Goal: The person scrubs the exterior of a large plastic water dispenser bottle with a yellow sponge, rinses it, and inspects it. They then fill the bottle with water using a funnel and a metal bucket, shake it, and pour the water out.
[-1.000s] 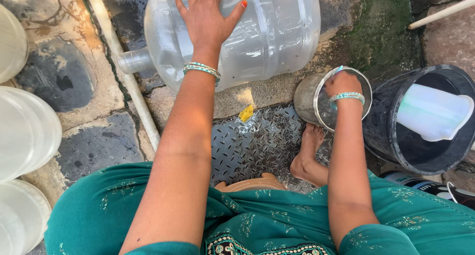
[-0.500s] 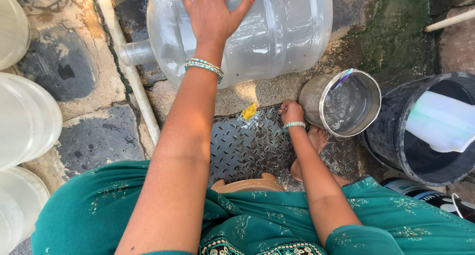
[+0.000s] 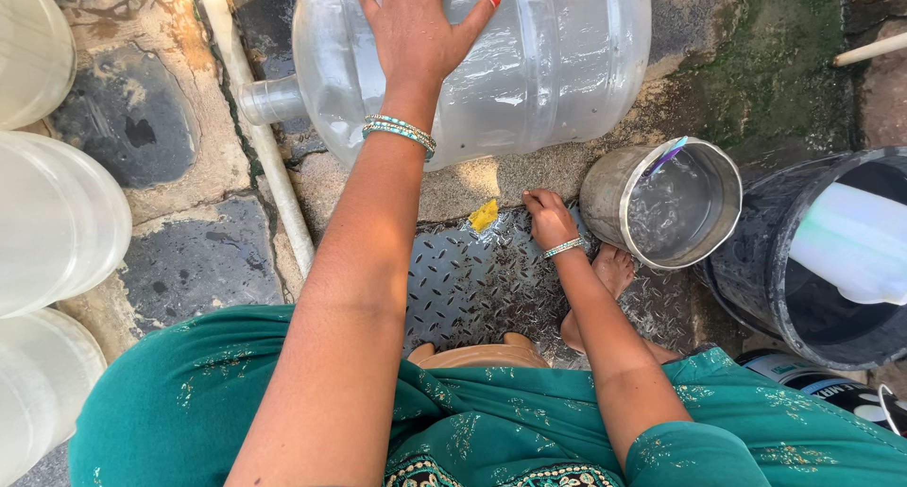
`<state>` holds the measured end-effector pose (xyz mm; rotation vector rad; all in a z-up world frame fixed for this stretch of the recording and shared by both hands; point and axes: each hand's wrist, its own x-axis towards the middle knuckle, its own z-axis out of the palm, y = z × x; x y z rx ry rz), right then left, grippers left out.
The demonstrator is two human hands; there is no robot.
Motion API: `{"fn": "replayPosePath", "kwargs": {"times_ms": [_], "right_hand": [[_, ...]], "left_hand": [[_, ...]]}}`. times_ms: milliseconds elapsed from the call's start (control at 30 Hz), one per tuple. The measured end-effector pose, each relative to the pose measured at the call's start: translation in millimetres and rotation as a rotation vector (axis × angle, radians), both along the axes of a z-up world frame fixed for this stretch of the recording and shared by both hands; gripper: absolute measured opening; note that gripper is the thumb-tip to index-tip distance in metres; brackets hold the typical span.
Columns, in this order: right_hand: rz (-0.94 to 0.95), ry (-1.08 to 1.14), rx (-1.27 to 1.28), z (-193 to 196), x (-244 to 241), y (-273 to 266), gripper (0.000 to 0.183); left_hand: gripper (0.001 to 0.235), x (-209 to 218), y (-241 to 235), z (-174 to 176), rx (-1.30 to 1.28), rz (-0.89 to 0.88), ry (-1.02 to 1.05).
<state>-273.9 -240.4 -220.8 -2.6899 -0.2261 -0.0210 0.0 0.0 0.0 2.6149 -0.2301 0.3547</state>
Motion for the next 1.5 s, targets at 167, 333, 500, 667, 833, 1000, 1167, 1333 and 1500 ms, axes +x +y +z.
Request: {"fn": "replayPosePath", "kwargs": {"times_ms": [167,333,500,667,833,1000,1167,1333,1500], "right_hand": [[0.002,0.019,-0.014,-12,-1,-2,0.019],[-0.098,0.051,0.059,-25,-1,-2,0.011],[-0.403,0.357,0.161,-16,27,10,0.008],[-0.614,0.618,0.614,69,83,-39,0.011],[-0.593,0.543,0.76,166,85,-154,0.012],[-0.667,0.613,0.097,122,33,-190,0.031],[-0.638,0.552,-0.176,107,30,-173,0.03],[-0.701,-0.185,-0.181,193,113,-162,0.031],[-0.568,-0.057,0.102,180,228,-103,0.076]], "left_hand": [[0.07,-2,1,-1,0.01,0.003,-0.043],[0.069,-5,-1,-1,0.005,0.006,-0.002],[0.069,-9,1,0,0.0,0.002,0.004],[0.072,-14,-1,0,-0.013,0.004,0.045],[0.082,-23,-2,1,0.072,-0.005,0.155],[0.085,-48,-4,10,0.122,-0.029,0.155],[0.072,-49,9,18,0.064,-0.046,0.089],[0.045,-3,100,-21,-0.182,0.227,-0.136],[0.101,-30,247,-121,-0.087,0.695,0.74]]}}
